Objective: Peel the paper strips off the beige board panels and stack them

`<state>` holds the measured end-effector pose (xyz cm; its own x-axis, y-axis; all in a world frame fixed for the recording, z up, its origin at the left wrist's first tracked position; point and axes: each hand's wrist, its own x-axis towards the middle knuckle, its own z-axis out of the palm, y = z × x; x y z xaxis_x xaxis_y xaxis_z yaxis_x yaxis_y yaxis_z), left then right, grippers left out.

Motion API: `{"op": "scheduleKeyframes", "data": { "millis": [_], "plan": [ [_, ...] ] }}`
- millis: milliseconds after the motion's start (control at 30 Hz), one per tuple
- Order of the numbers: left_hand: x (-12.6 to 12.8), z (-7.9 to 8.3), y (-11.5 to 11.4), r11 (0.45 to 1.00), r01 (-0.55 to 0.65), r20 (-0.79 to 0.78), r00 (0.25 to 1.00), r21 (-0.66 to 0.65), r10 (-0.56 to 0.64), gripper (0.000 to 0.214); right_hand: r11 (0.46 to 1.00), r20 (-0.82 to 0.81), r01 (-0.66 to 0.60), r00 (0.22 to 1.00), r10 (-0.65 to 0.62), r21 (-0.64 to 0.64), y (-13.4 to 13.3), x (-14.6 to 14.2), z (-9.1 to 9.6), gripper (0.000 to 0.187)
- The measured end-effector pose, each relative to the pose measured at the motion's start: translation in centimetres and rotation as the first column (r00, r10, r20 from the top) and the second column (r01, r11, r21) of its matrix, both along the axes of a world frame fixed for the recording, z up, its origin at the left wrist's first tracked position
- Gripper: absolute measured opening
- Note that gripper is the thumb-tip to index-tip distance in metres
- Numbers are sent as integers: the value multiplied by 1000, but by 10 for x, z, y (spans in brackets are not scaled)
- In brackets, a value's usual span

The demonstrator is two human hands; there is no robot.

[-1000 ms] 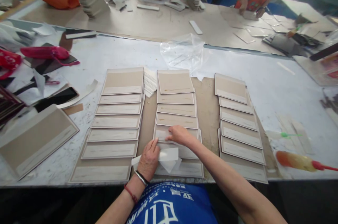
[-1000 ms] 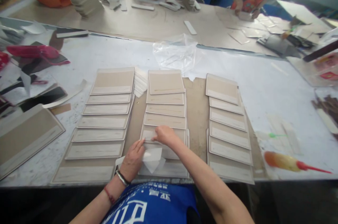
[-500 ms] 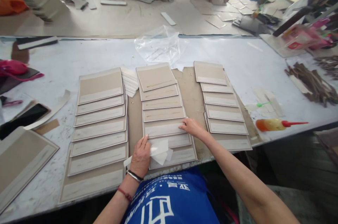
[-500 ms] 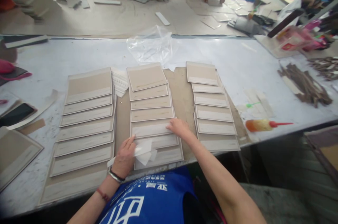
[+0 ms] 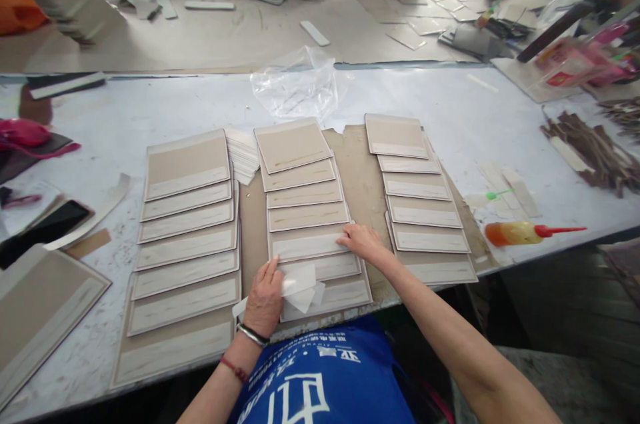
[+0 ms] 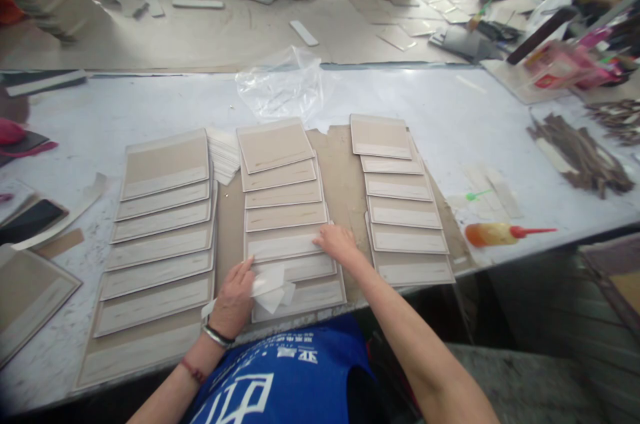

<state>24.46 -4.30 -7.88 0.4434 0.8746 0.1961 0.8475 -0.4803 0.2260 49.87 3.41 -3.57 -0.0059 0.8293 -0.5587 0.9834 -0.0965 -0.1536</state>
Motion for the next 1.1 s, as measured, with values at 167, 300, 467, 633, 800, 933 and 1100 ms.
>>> {"op": "scheduleKeyframes", "data": {
  "millis": [167, 300, 467, 633, 800, 933, 1100],
  "plan": [
    [1, 0, 0, 1000, -8, 1, 1000, -19, 8, 25, 1000, 10, -25, 1000, 25, -1, 0, -3, 1, 22],
    [1, 1, -1, 1000, -4, -6, 1000, -21, 4, 24, 999, 65, -31, 997, 30, 13, 0, -5, 4, 27],
    [1, 1, 0, 999, -14, -4, 1000, -31, 14, 24, 997, 170, 0, 985, -12, 72, -2, 10, 11, 31],
    [3, -1, -2, 999, -46, 25, 999, -24, 47, 23, 913, 179, -139, 981, 74, 383, -27, 10, 6, 30],
    [2, -3, -3, 993, -73, 56, 995, -94, 79, 22, 707, 123, -451, 877, 464, 544, -68, -2, -31, 52],
    [-1, 2, -1, 968, -81, 215, 968, -236, 133, 21, 675, 136, -452, 873, 467, 583, -81, 1, -49, 54],
    [0, 23, 1, 673, -171, 485, 568, -720, 664, 12, 849, -253, -66, 940, 229, 524, -75, -21, -20, 35]
  ]
}}
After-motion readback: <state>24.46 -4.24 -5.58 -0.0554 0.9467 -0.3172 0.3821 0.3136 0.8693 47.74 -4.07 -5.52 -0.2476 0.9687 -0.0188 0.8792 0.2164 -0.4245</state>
